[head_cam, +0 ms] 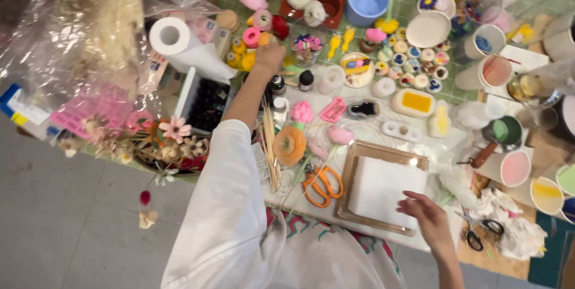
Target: Assembling and detailing a decorative wax flower.
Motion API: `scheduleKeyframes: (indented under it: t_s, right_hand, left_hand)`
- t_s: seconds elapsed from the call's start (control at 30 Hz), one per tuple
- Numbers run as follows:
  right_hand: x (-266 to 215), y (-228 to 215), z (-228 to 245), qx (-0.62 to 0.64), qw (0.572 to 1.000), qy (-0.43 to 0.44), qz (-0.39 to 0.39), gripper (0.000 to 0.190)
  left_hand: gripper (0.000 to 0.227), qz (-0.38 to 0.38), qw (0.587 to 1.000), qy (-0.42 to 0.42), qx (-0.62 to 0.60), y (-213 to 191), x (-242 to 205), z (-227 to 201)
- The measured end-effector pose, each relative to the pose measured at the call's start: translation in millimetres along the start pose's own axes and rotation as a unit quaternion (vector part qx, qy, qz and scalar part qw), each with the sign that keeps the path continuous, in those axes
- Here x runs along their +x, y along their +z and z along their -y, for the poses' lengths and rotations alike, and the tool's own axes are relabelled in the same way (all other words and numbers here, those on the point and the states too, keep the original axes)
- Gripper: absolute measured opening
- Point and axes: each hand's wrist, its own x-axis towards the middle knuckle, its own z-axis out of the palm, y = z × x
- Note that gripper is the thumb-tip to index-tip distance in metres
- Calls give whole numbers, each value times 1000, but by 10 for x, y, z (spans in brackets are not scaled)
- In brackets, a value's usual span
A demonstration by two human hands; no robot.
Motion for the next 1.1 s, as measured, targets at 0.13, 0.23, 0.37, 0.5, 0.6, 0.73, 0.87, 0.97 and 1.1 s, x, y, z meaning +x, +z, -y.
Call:
scheduleKeyframes:
  t_s: [0.13, 0.23, 0.37, 0.5, 0.6, 0.73, 0.87, 0.97, 1.1]
  right_hand:
    - [-60, -640, -548, 31, 994, -32, -103, 30]
    - [15, -1112, -1180, 40, 974, -29, -222, 27]
    - [-166, -1508, -1696, -121, 928, -81, -344, 23]
    - [-260, -1548, -1650, -231, 874, -42, -425, 29]
    - [-198, -1525, -1600, -307, 870, -9, -386, 30]
    - [-184, -1468, -1414, -385, 834, 65, -389, 33]
    - [-137, -1454, -1173, -441, 812, 62, -377, 64]
    - [-42, -1618, -1389, -489, 800, 102, -332, 57]
    - [-76, -1755, -1309, -544, 777, 97, -302, 39]
  left_hand:
    - [17, 52, 996, 42, 57, 192, 137, 54]
    - [16, 7, 990, 90, 106, 451, 221, 273]
    - [14, 30, 980, 128, 152, 664, 200, 474]
    - [23, 23, 960, 174, 219, 562, 214, 739]
    - [24, 105, 931, 169, 308, 49, 91, 405]
    - [25, 130, 919, 180, 325, -28, 92, 325]
    - [42, 120, 915, 177, 341, -160, 28, 253]
    - [47, 108, 914, 182, 345, -228, 48, 233]
    - [28, 106, 921, 174, 331, -109, 92, 326]
